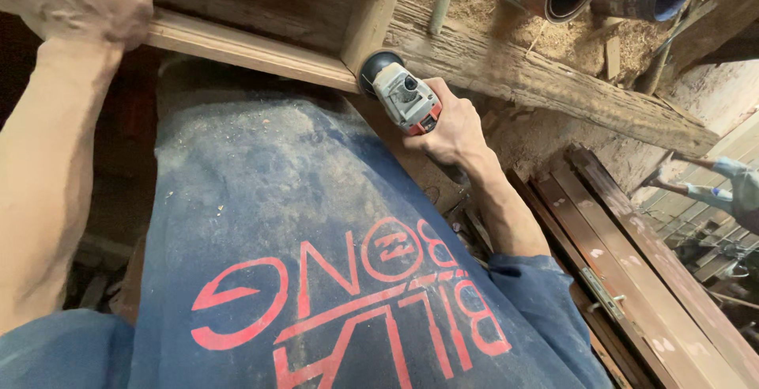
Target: The person sands wood pieces using a handheld grinder and hammers parts of a wooden frame.
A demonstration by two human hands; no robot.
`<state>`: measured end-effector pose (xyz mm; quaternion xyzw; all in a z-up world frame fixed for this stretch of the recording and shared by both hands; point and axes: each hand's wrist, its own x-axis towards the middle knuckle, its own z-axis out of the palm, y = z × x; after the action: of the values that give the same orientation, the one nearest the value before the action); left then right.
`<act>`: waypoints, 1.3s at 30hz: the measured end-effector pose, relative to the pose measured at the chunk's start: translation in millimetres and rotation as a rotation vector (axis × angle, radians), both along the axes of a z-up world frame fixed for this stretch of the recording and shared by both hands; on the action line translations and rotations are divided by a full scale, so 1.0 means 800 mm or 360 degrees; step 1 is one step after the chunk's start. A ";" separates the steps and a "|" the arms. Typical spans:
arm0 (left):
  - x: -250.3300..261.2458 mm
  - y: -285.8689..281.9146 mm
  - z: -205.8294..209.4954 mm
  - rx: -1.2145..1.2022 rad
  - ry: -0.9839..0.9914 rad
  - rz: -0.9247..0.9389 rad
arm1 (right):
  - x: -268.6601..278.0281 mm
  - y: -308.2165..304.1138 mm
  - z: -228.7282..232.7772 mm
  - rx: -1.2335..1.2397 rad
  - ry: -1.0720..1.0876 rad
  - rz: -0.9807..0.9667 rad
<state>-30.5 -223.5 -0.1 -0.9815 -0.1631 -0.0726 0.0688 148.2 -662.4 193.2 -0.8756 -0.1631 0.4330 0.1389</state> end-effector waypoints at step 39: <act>-0.006 0.023 0.019 -0.0755 0.0124 -0.0035 | -0.090 0.062 0.002 0.0042 0.0027 -0.0306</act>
<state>-35.1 -205.5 15.2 -0.9740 -0.1620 0.0050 -0.1581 76.5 -613.2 194.8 -0.8815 -0.0827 0.4230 0.1926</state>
